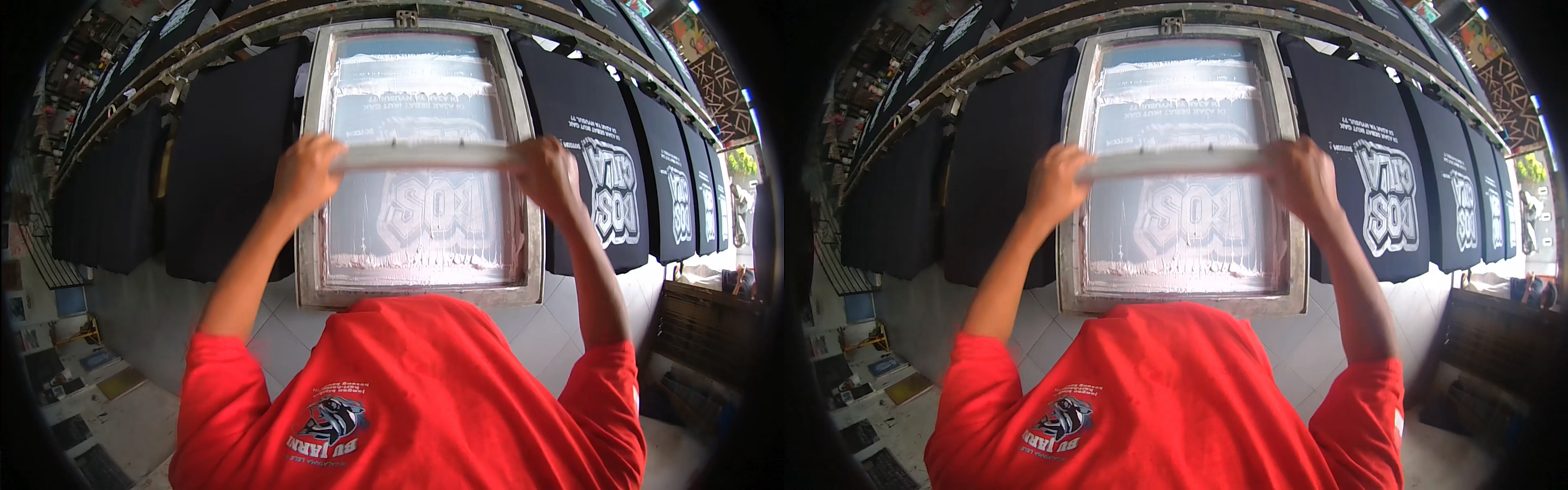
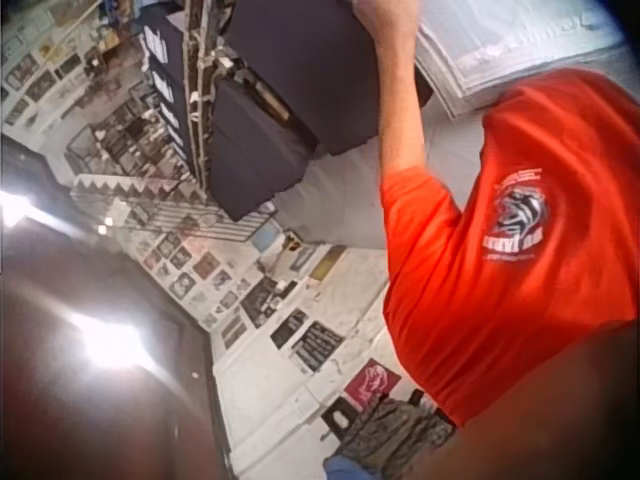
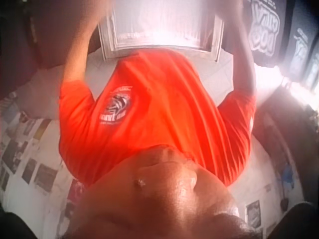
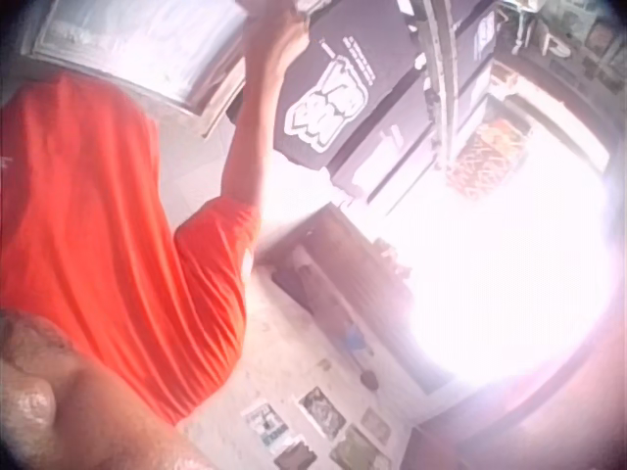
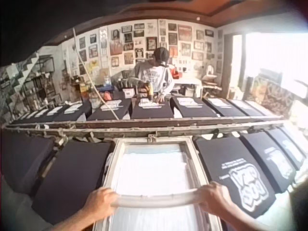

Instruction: The person performs screen printing on a series of black shirts by applying white ink through a stencil using a squeegee, then lifting the screen to reveal the print.

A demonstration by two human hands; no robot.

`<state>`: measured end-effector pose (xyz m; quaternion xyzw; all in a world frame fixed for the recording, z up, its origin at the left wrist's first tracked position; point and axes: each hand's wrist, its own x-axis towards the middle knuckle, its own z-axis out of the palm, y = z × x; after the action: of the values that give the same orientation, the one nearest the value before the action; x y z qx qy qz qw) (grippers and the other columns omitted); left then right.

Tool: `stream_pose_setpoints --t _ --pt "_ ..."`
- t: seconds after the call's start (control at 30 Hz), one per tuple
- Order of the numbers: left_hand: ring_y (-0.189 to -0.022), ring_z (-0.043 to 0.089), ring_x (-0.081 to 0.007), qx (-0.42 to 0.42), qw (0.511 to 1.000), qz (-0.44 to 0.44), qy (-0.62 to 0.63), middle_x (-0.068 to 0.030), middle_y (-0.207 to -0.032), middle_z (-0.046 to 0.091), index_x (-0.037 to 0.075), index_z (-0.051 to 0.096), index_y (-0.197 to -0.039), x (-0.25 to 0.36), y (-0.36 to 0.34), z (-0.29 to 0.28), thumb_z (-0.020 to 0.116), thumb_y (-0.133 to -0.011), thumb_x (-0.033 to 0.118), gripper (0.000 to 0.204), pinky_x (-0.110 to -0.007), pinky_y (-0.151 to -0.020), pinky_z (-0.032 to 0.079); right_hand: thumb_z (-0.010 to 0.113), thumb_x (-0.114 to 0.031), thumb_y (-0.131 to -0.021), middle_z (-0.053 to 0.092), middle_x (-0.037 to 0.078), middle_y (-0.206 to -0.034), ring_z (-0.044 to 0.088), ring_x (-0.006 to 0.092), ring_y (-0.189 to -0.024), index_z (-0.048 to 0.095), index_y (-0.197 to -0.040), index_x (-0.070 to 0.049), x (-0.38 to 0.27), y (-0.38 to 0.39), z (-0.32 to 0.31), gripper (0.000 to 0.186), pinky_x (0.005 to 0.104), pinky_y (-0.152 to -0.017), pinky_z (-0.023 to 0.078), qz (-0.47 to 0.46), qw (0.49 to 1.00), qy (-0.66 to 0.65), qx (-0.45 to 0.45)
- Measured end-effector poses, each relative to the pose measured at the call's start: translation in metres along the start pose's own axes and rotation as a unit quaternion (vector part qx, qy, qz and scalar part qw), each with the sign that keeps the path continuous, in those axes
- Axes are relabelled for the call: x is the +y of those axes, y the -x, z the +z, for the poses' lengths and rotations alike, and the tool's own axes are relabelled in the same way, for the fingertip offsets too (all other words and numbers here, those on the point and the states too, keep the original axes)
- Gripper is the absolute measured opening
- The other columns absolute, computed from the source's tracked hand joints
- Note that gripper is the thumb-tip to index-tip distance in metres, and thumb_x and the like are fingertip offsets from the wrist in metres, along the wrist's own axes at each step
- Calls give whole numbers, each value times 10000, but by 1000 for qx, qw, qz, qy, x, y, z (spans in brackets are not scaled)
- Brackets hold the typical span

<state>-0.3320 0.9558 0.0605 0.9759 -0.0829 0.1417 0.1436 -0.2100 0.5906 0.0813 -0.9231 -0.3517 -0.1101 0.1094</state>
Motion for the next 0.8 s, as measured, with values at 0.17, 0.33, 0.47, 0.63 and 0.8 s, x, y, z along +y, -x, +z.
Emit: stream_pose_setpoints --t 0.17,0.33,0.47,0.63,0.8 --pt "-952 627 -305 -61 997 -23 33 -83 -945 659 73 715 -1012 62 114 -14 709 -593 -10 427 -412 -806 555 683 -10 -631 705 24 -895 647 272 -807 710 -901 -114 -52 118 -23 290 382 -684 565 18 997 -68 -43" --pt "-926 622 -299 -125 989 -50 66 -73 -942 652 74 703 -988 91 159 -16 699 -568 13 424 -400 -768 553 681 22 -629 710 15 -936 648 255 -824 707 -894 -97 -81 171 -26 291 359 -687 566 73 988 -102 -92" --pt "-873 624 -278 -124 990 -46 54 -56 -916 648 79 702 -968 96 177 -4 703 -577 31 394 -383 -727 543 679 8 -635 711 3 -959 647 235 -834 706 -908 -97 -86 189 -12 295 347 -697 560 69 991 -87 -77" --pt "-851 609 -255 4 999 35 -36 -63 -885 629 51 713 -991 83 190 36 650 -646 1 354 -352 -737 544 662 -14 -656 705 -3 -1020 643 196 -869 711 -1030 -113 -83 201 31 390 329 -712 557 34 999 -20 27" --pt "-887 635 -311 -61 997 -43 22 -80 -896 658 80 713 -947 57 121 20 704 -625 19 327 -420 -746 539 691 -107 -711 710 26 -885 655 279 -798 743 -911 -155 -44 129 17 213 413 -671 549 37 994 -46 -89"
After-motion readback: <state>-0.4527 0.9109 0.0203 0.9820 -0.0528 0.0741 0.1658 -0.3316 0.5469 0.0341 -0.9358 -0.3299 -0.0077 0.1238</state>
